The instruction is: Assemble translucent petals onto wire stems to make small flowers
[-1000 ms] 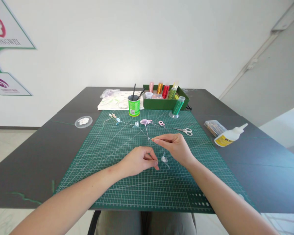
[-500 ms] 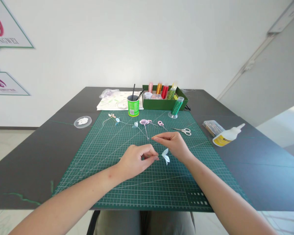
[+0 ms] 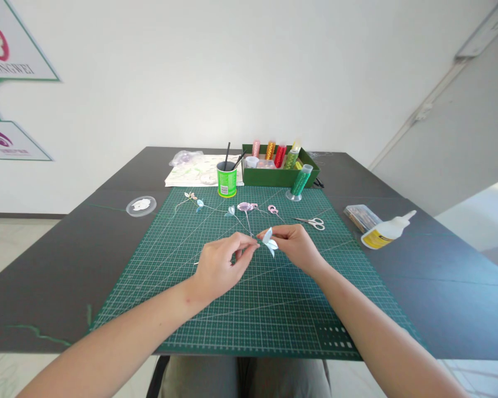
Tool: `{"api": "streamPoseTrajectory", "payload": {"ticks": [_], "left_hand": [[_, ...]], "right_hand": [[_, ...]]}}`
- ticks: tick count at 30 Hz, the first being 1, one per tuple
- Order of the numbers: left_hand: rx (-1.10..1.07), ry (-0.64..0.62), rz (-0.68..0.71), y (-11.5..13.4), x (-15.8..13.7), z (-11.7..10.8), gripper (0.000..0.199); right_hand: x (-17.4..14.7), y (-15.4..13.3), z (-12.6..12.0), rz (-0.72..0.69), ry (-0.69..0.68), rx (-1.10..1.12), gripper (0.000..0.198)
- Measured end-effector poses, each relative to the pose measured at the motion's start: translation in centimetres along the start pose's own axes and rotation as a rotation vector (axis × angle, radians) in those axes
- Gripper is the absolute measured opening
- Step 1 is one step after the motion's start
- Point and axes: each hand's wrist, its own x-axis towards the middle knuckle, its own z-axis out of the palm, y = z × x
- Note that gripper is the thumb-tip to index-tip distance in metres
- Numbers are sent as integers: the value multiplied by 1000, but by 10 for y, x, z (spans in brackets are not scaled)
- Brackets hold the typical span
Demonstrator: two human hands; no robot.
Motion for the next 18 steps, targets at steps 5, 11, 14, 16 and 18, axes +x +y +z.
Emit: {"api": "streamPoseTrajectory", "payload": {"ticks": [5,11,14,16,18], "left_hand": [[-163,32,-259,-11,6,1,14],[-404,44,-466,-24,12,4,16],[-501,57,-521,-27,15,4,16],[-557,69,-560,-29,17,4,16],[-604,91,-607,-32,19,4,17]], "right_hand": [[-2,-3,0,31,-34,-116,31],[-1,-9,1,57,-37,-57,31],[-2,-11,2,100,4,98,33],[-2,-10,1,132,65,193,36],[0,-8,-2,135,144,237,38]]}}
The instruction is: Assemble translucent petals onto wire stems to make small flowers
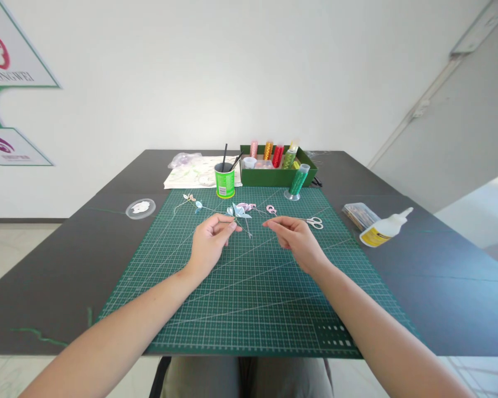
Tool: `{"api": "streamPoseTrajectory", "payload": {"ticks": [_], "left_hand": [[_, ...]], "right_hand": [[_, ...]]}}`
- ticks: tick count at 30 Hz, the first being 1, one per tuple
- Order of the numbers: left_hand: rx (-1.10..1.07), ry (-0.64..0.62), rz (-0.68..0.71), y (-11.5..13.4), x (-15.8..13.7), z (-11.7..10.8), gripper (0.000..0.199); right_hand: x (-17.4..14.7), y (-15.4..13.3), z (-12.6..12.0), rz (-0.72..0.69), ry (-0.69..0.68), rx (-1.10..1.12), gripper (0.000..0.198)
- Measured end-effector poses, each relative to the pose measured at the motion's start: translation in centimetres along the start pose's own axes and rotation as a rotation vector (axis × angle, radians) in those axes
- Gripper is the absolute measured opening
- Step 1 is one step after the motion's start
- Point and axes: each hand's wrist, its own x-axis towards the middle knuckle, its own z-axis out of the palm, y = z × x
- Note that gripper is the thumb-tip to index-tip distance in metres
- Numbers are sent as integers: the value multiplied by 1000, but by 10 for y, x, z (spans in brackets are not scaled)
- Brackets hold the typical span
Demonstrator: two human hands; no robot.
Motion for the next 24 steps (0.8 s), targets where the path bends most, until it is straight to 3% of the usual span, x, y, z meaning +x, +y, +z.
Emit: {"api": "streamPoseTrajectory", "payload": {"ticks": [3,7,12,24], "left_hand": [[-79,26,-67,-2,4,-1,18],[-151,51,-100,-4,8,-3,20],[-198,116,-107,-6,15,-8,22],[-255,291,-48,-8,36,-28,25]], "right_hand": [[8,5,-7,-48,113,-65,37],[22,12,-25,-165,223,-310,34],[36,15,-56,-208,347,-599,35],[43,16,-131,14,692,-1022,31]]}}
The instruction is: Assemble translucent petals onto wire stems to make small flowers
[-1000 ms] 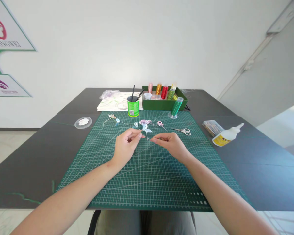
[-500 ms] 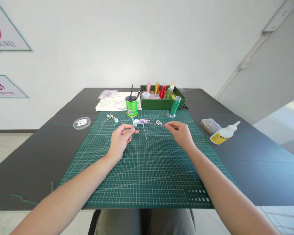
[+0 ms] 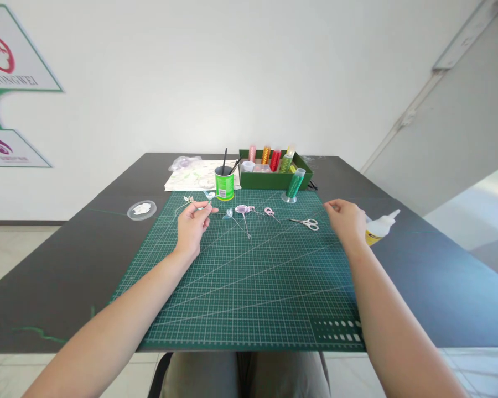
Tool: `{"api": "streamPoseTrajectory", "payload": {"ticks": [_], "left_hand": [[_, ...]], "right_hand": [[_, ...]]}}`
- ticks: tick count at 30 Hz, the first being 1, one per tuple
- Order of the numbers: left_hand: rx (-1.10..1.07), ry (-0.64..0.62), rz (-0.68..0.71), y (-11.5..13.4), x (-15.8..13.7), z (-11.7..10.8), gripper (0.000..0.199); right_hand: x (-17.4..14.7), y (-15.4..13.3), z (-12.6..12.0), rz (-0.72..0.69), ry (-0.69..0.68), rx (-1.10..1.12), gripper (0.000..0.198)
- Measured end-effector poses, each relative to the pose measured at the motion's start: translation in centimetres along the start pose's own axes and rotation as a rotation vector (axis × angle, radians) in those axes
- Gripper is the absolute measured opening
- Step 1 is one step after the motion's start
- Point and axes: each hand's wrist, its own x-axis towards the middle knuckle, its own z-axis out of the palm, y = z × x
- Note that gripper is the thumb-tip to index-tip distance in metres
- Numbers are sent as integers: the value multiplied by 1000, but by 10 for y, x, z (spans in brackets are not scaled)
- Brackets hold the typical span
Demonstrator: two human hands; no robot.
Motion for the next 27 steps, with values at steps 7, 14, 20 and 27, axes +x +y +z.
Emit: {"api": "streamPoseTrajectory", "payload": {"ticks": [7,14,20,27], "left_hand": [[37,-73,-9,1,-9,5,23],[60,-369,-136,4,-35,17,21],[79,-460,-133,5,-48,22,19],[70,-313,-113,1,-29,15,19]], "right_hand": [[-17,-14,10,-249,192,-35,32],[-76,-78,20,-600,-239,547,29],[-125,-111,19,-515,-728,905,29],[-104,-100,5,-224,-479,841,29]]}}
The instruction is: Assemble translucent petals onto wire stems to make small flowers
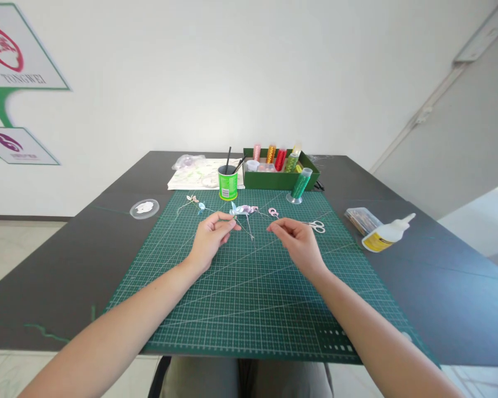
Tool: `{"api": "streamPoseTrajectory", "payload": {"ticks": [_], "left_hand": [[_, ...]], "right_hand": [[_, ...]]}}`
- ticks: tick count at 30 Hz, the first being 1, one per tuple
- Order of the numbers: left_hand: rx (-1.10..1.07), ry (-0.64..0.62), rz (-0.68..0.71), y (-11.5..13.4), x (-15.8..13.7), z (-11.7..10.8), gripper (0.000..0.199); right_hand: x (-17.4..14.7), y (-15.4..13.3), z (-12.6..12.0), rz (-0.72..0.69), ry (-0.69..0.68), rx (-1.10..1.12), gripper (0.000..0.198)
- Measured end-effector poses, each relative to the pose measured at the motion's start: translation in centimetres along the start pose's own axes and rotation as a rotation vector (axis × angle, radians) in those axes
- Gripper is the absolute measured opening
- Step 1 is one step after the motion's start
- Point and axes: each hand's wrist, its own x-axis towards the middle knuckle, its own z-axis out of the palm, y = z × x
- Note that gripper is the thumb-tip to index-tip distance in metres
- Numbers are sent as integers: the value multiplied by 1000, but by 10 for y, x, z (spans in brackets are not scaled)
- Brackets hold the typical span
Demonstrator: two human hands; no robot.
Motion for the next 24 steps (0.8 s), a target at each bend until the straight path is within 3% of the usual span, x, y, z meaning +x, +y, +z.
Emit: {"api": "streamPoseTrajectory", "payload": {"ticks": [5,9,15,24], "left_hand": [[-30,46,46,-1,5,-5,20],[-47,102,97,1,10,-10,19],[-76,212,117,5,20,-20,23],[-108,279,141,12,24,-24,25]], "right_hand": [[16,12,-32,-240,218,-516,16],[29,26,-54,-255,279,-760,18],[43,43,-81,-76,331,-988,17],[49,51,-104,308,268,-1156,25]]}}
